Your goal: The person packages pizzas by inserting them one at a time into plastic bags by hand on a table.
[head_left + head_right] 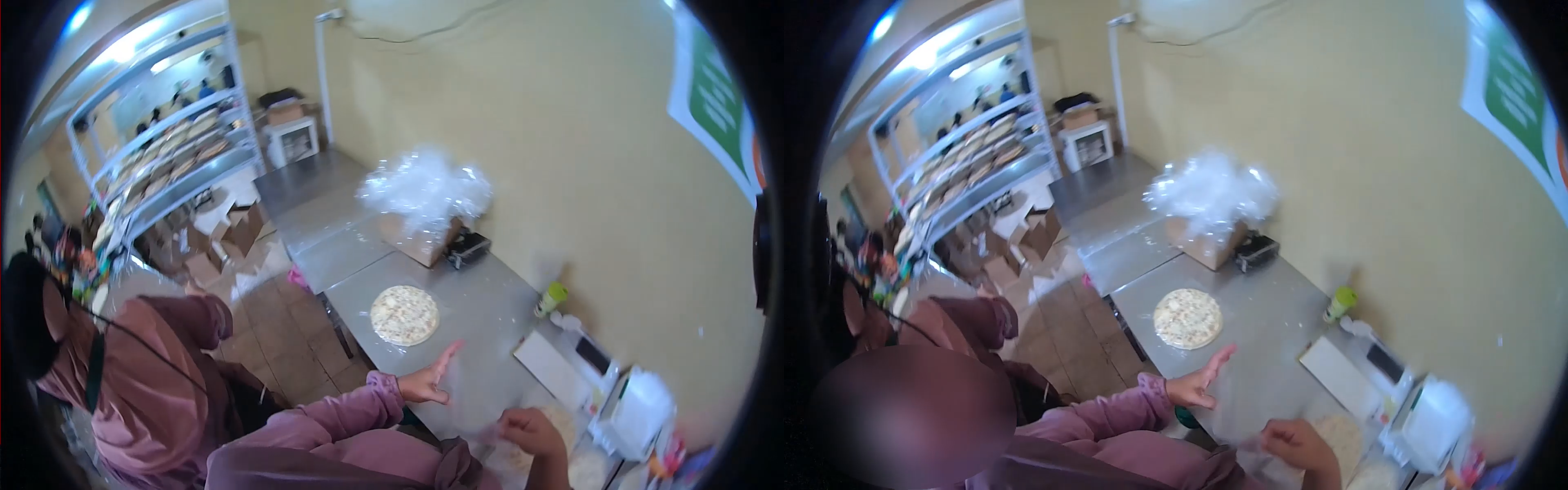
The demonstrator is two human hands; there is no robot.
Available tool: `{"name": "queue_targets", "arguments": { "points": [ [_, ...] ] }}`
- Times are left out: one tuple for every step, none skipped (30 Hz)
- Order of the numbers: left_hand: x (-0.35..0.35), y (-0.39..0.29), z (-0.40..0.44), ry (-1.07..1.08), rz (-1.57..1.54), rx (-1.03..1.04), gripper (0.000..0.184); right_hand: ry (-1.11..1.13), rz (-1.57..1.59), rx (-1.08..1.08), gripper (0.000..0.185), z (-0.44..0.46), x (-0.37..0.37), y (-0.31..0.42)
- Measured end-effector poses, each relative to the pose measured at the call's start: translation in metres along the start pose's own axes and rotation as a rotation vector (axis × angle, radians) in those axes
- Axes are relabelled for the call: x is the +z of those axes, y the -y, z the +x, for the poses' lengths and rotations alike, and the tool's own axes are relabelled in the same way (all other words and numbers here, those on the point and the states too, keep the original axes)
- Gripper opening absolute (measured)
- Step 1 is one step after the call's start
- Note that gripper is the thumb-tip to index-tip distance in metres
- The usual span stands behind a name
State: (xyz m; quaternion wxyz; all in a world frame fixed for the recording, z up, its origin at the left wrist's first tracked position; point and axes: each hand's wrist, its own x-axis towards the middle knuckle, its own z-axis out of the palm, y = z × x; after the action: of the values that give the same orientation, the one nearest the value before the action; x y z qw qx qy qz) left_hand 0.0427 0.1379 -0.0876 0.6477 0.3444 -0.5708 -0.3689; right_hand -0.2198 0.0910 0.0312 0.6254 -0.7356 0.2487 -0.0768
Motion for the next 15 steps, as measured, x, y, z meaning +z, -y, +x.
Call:
{"name": "queue_targets", "arguments": {
  "points": [
    [-0.021, -0.013, 0.007, 0.330, 0.125, -0.042, 0.058, 0.099, 0.045, 0.024, 0.015, 0.004, 0.007, 0.009],
    [-0.035, -0.023, 0.005, 0.661, 0.257, -0.091, 0.054, 0.195, 0.092, 0.051, 0.013, 0.007, 0.013, 0.013],
    [-0.045, -0.020, -0.003, 0.621, 0.265, -0.081, 0.054, 0.227, 0.066, 0.054, 0.013, 0.013, 0.016, 0.011],
    [-0.056, -0.016, -0.012, 0.726, 0.042, -0.275, 0.050, 0.089, 0.084, -0.063, 0.011, 0.017, 0.017, 0.005],
    [-0.064, -0.014, -0.021, 0.827, -0.196, -0.463, 0.046, -0.051, 0.109, -0.178, 0.010, 0.019, 0.017, 0.002],
    [-0.067, -0.024, -0.031, 0.800, -0.195, -0.451, 0.046, -0.025, 0.094, -0.177, 0.010, 0.020, 0.019, 0.001],
    [-0.065, -0.042, -0.039, 0.701, -0.344, -0.520, 0.052, -0.116, 0.190, -0.156, 0.010, 0.019, 0.019, 0.004],
    [-0.064, -0.053, -0.048, 0.601, -0.491, -0.582, 0.058, -0.209, 0.284, -0.138, 0.011, 0.020, 0.019, 0.003],
    [-0.064, -0.057, -0.058, 0.578, -0.490, -0.574, 0.058, -0.206, 0.285, -0.165, 0.012, 0.024, 0.017, -0.005],
    [-0.061, -0.057, -0.071, 0.507, -0.532, -0.615, 0.065, -0.184, 0.281, -0.165, 0.012, 0.030, 0.026, 0.001],
    [-0.058, -0.057, -0.083, 0.436, -0.574, -0.656, 0.073, -0.155, 0.338, -0.193, 0.013, 0.034, 0.039, 0.010],
    [-0.055, -0.050, -0.094, 0.416, -0.572, -0.652, 0.073, -0.127, 0.397, -0.218, 0.015, 0.039, 0.052, 0.017],
    [-0.053, -0.041, -0.100, 0.405, -0.565, -0.683, 0.080, -0.109, 0.396, -0.216, 0.015, 0.050, 0.066, 0.025],
    [-0.054, -0.033, -0.108, 0.395, -0.559, -0.715, 0.087, 0.093, 0.438, -0.304, 0.013, 0.063, 0.080, 0.035],
    [-0.056, -0.048, -0.108, 0.313, -0.606, -0.736, 0.089, 0.295, 0.478, -0.388, 0.012, 0.074, 0.091, 0.041]
  ]
}}
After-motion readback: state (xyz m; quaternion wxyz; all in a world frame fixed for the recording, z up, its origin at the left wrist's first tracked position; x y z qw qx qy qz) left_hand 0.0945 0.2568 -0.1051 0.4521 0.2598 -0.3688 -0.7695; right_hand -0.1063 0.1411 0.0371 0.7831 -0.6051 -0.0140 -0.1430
